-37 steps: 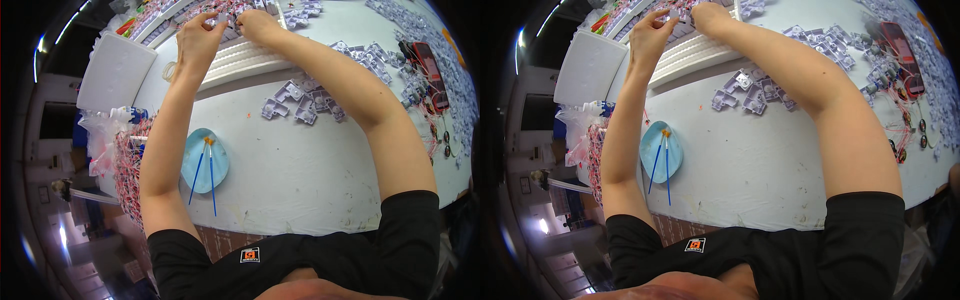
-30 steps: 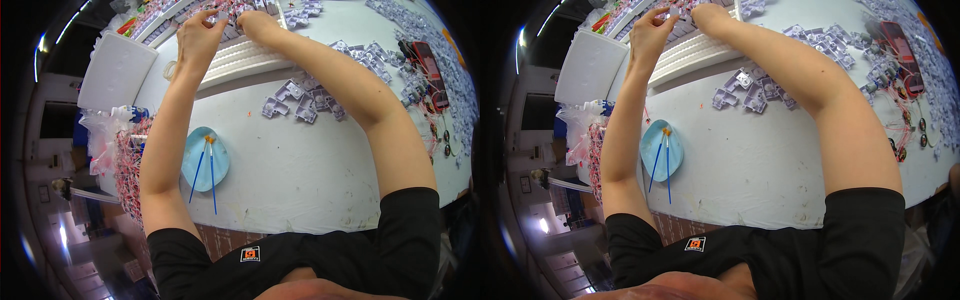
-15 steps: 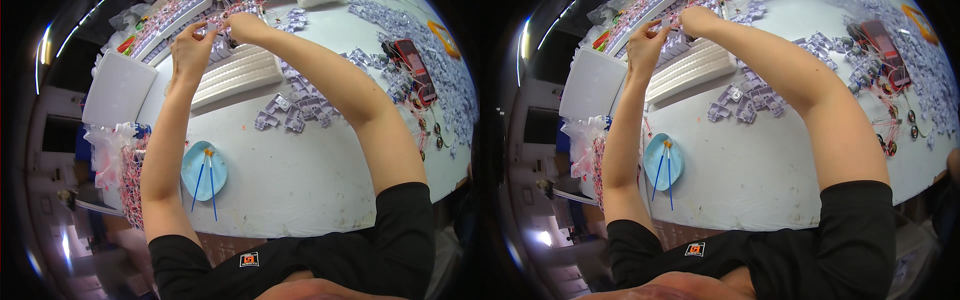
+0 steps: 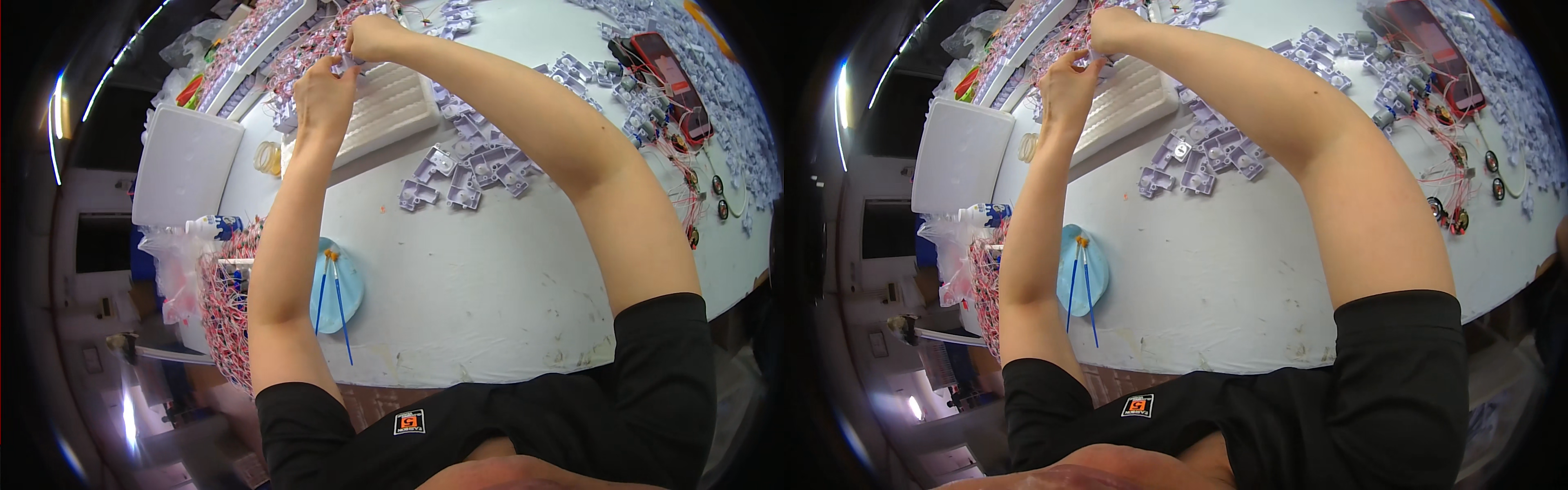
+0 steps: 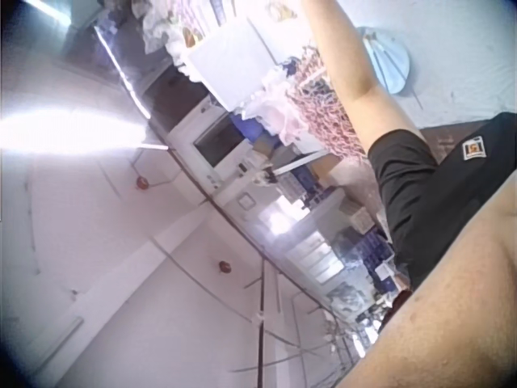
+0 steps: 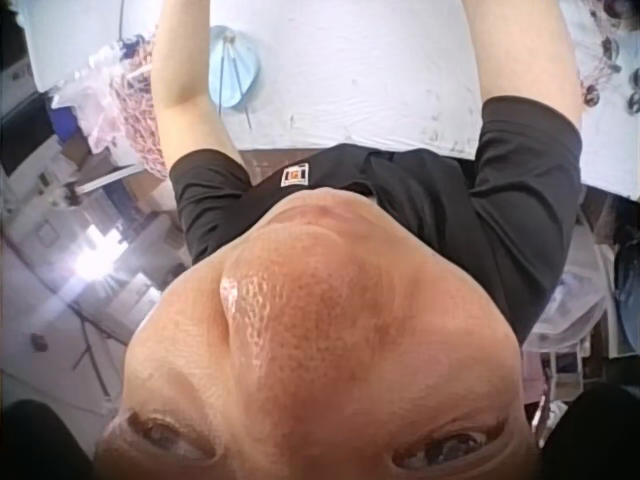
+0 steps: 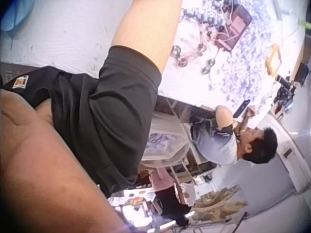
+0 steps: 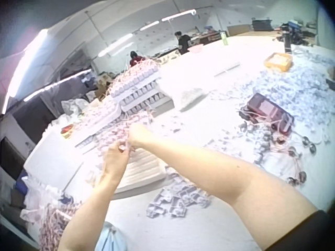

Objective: Assembling small electronic components involving wiring and plastic housings.

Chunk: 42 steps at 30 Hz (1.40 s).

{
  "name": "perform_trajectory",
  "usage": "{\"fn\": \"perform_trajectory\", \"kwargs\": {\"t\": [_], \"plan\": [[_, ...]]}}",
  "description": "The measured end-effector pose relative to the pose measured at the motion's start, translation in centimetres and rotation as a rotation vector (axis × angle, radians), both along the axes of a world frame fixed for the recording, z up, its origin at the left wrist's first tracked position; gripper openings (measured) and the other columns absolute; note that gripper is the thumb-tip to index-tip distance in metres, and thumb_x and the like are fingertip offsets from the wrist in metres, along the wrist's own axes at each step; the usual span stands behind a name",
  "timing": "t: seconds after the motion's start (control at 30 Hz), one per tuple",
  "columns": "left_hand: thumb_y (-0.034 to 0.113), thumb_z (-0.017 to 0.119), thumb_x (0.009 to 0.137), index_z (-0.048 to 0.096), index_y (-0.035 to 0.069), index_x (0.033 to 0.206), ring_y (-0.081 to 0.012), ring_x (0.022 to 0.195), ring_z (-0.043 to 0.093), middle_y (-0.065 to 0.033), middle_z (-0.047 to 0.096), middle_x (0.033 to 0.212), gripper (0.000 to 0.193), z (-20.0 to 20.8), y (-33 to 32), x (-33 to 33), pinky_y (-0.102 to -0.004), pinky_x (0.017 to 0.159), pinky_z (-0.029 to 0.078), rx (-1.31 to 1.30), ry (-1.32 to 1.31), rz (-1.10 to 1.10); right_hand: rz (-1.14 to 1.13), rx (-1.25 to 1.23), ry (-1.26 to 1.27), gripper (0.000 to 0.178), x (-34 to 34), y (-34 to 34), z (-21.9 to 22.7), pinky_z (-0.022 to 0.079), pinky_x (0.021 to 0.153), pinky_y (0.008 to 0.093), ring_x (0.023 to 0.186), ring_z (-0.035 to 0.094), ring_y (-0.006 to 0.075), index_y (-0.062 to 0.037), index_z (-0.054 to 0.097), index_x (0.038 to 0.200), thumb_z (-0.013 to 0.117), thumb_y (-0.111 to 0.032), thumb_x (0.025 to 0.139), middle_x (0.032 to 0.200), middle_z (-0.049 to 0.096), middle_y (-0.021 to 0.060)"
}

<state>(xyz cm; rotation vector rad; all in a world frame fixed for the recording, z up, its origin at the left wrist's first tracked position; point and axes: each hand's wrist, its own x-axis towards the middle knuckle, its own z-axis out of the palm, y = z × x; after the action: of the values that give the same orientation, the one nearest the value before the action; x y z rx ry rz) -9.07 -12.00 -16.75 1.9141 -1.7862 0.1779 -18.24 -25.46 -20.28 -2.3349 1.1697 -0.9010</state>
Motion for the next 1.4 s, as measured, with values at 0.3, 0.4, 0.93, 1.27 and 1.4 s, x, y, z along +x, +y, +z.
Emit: {"fn": "perform_trajectory", "kwargs": {"t": [0.3, 0.4, 0.93, 1.27, 1.4], "plan": [[0.031, 0.073, 0.083, 0.073, -0.002, 0.11, -0.0227, 0.073, 0.074, -0.0143, 0.075, 0.077, 0.042, -1.0, -2.9, 0.2, -0.0323, 0.079, 0.055, 0.013, -0.072, -0.04, -0.029, -0.041, -0.074, 0.028, -4.1, 0.1, 0.0, 0.056, 0.082, 0.0395, 0.088, 0.072, 0.0309, -0.0115, 0.079, 0.098, 0.062, -0.013, 0.076, 0.094, 0.074, 0.0151], [0.031, 0.074, 0.081, 0.073, -0.002, 0.109, -0.0223, 0.072, 0.074, -0.0144, 0.075, 0.077, 0.043, -1.0, -2.8, 1.6, -0.0319, 0.08, 0.055, 0.025, -0.121, -0.005, 0.046, -0.145, -0.279, 0.02, -5.1, 3.5, 1.8, 0.055, 0.08, 0.0409, 0.085, 0.071, 0.0332, -0.008, 0.078, 0.093, 0.066, -0.013, 0.077, 0.089, 0.073, 0.0179], [0.045, 0.062, 0.092, 0.072, 0.0, 0.112, -0.0251, 0.083, 0.074, -0.0179, 0.074, 0.095, 0.05, 6.7, 0.5, 4.3, -0.0352, 0.085, 0.056, 0.111, 0.215, 0.014, 0.468, -0.08, -0.007, 0.023, -27.3, 32.1, 5.8, 0.053, 0.083, 0.0431, 0.095, 0.065, 0.0332, -0.0061, 0.073, 0.102, 0.058, -0.002, 0.085, 0.1, 0.067, 0.0135], [0.023, 0.048, 0.106, 0.043, 0.003, 0.148, -0.0131, 0.06, 0.06, -0.0067, 0.067, 0.078, 0.047, 6.3, 31.0, -1.8, -0.0247, 0.056, 0.049, 0.05, 0.326, -0.355, -0.039, -0.24, -0.402, 0.035, -37.2, 39.2, -2.0, 0.052, 0.082, 0.0366, 0.093, 0.063, 0.0258, -0.0094, 0.07, 0.119, 0.072, 0.0, 0.086, 0.1, 0.067, 0.0088], [0.009, 0.061, 0.095, 0.06, -0.011, 0.122, -0.0171, 0.077, 0.067, -0.0158, 0.071, 0.086, 0.034, -4.8, 36.9, -9.1, -0.0287, 0.068, 0.054, 0.11, 0.841, -0.484, -0.25, -0.326, -0.456, 0.029, -36.6, 40.9, -3.8, 0.051, 0.078, 0.0356, 0.087, 0.062, 0.0256, -0.0087, 0.071, 0.117, 0.072, -0.006, 0.088, 0.091, 0.064, 0.0088]]}}
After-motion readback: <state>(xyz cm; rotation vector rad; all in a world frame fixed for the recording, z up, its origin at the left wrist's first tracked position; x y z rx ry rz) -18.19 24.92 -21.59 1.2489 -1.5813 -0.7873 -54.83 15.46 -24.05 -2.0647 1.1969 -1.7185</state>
